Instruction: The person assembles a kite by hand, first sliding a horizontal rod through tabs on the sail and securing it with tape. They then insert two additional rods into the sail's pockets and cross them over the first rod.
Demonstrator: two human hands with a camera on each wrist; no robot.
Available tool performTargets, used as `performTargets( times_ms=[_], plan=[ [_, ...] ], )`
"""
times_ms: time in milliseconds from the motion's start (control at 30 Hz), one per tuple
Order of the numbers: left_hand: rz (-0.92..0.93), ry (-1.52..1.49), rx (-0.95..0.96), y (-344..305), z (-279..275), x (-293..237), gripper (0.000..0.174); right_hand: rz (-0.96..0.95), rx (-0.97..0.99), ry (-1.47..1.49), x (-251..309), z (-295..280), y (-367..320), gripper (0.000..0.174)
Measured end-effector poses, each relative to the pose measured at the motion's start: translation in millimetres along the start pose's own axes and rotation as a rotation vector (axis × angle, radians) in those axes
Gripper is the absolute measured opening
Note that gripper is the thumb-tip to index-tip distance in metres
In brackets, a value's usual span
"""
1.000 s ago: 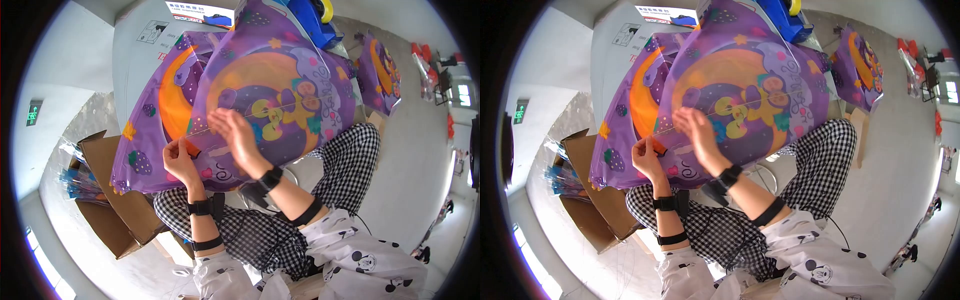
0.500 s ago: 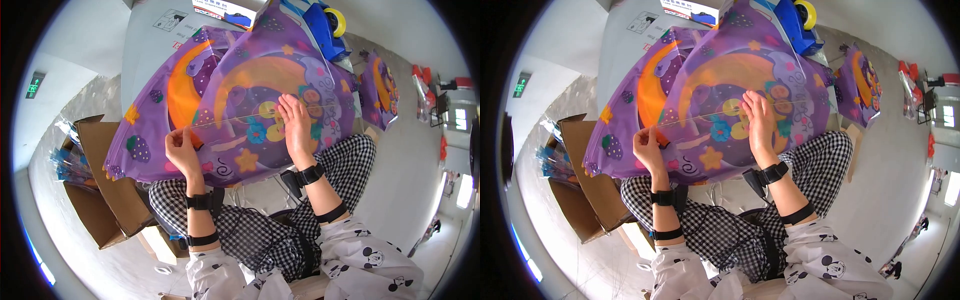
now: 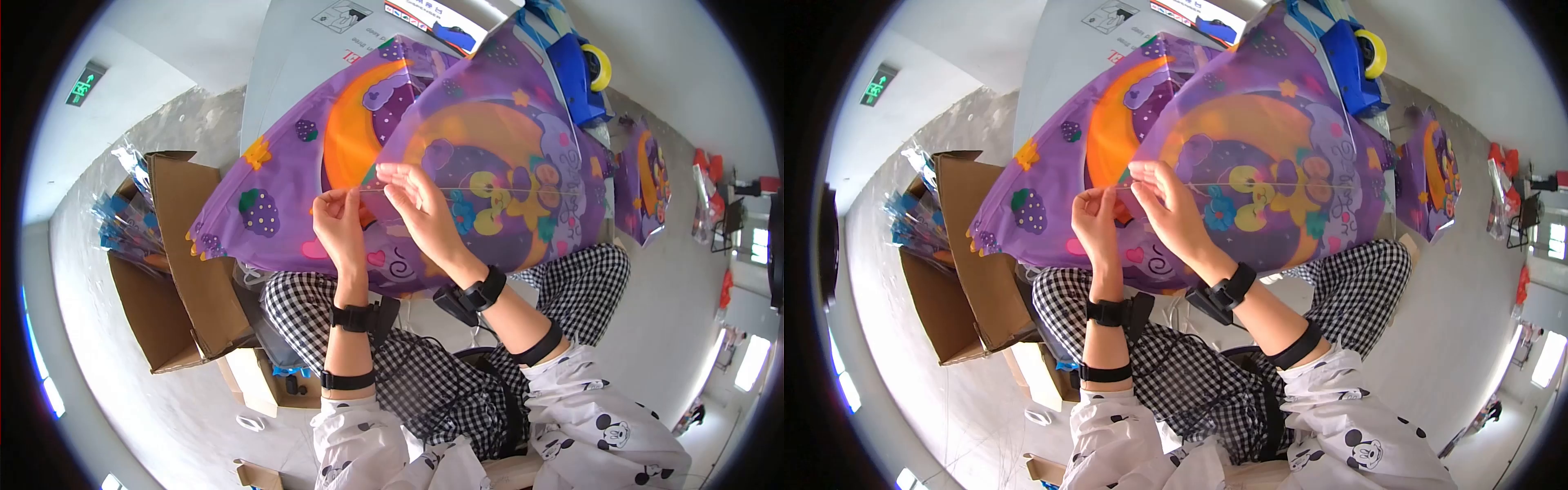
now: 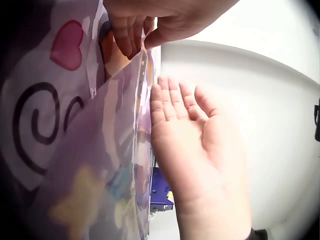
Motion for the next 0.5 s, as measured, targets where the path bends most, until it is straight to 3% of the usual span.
performTargets(
  times_ms=[100, 133, 267, 500],
  plan=[
    [0.050, -0.058, 0.028, -3.2, -1.0, 1.0, 0.023, -0.365, 0.157, -0.559, 28.4, 1.9, 27.0, 0.040],
    [0.052, -0.083, 0.042, -8.2, 0.8, -5.3, 0.025, -0.474, 0.212, -0.732, 29.7, 2.0, 40.0, 0.050],
    [0.067, -0.149, 0.098, -23.5, 4.3, -25.0, 0.031, -0.116, 0.754, -0.969, 64.8, 1.9, 78.4, 0.053],
    [0.091, -0.257, 0.192, -36.5, 1.7, -38.4, 0.035, 0.328, 0.910, -0.916, 108.4, 9.3, 83.5, 0.056]
  ],
)
Point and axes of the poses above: each hand's wrist, its own y-axis towards the middle knuckle, its own z-axis out of the palm, x = y × z, the point moved 2 cm from there along y, towards the middle knuckle, and after that the axes turned 1 degree about -y, right-handed, at the moved point
